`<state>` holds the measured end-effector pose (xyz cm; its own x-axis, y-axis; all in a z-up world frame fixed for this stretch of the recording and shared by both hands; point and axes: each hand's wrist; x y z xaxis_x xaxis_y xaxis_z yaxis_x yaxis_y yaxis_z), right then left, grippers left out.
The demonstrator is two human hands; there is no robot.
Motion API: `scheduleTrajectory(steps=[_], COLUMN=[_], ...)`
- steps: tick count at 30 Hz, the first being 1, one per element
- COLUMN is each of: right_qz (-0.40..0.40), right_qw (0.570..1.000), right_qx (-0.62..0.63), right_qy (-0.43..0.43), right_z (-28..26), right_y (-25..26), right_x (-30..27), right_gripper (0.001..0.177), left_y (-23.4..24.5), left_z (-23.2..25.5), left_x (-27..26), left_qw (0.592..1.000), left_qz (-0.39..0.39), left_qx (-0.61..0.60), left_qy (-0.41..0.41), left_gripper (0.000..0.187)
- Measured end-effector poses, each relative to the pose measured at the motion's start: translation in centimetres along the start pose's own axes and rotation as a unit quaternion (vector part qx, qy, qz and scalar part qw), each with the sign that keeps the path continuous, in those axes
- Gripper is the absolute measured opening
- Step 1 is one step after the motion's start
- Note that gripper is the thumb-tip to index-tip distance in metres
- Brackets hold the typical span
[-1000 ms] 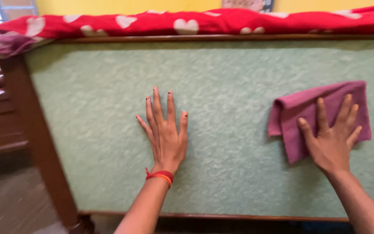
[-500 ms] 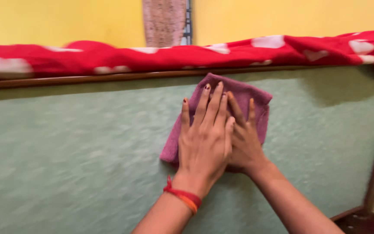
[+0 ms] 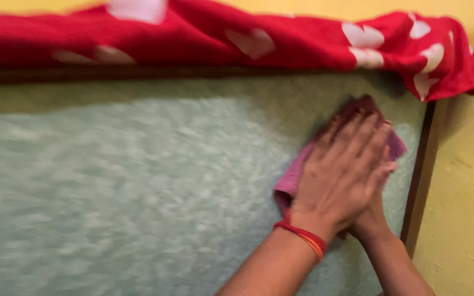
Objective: The person wipes the side of a wooden bed frame with a purple cloth. They periodically spray a cleaning solution from a blue bottle onto the surface and continue wiping. The task involves repetitive scrubbing motions across the green textured panel of the bed frame.
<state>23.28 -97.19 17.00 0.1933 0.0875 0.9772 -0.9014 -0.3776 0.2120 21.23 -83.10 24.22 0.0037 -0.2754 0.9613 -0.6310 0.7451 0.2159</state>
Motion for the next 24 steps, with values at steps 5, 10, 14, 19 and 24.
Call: scheduleTrajectory(steps=[5, 10, 14, 19, 24], right_qz=[-0.021, 0.002, 0.021, 0.011, 0.027], right_qw=[0.981, 0.992, 0.988, 0.987, 0.994], right_qx=[0.154, 0.090, 0.079, 0.049, 0.048], right_qy=[-0.119, -0.089, -0.128, -0.150, -0.095], right_z=[6.0, 8.6, 6.9, -3.5, -15.5], right_y=[0.0, -3.2, -6.7, -8.1, -9.3], right_x=[-12.2, -26.2, -34.8, -30.2, -24.2], right_gripper=[0.084, 0.081, 0.064, 0.063, 0.063], left_y=[-7.9, -10.9, -8.4, -0.7, 8.9], left_z=[4.3, 5.7, 4.8, 0.9, -4.3], left_x=[-6.0, -15.3, -20.4, -22.7, -24.4], left_qw=[0.994, 0.942, 0.900, 0.921, 0.933], left_qz=[-0.075, -0.186, -0.223, -0.198, -0.170], left_qx=[0.066, 0.223, 0.309, 0.296, 0.295], left_qy=[-0.044, -0.167, -0.213, -0.160, -0.116], left_gripper=[0.059, 0.062, 0.064, 0.066, 0.059])
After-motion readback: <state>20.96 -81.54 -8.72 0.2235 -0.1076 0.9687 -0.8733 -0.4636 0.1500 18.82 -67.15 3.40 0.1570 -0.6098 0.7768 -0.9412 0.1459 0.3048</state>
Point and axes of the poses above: each hand's wrist, its own x-axis towards the middle knuckle, its own y-axis out of the back of the hand, z = x × y, and after that the axes turned 7 degrees about y, right-handed
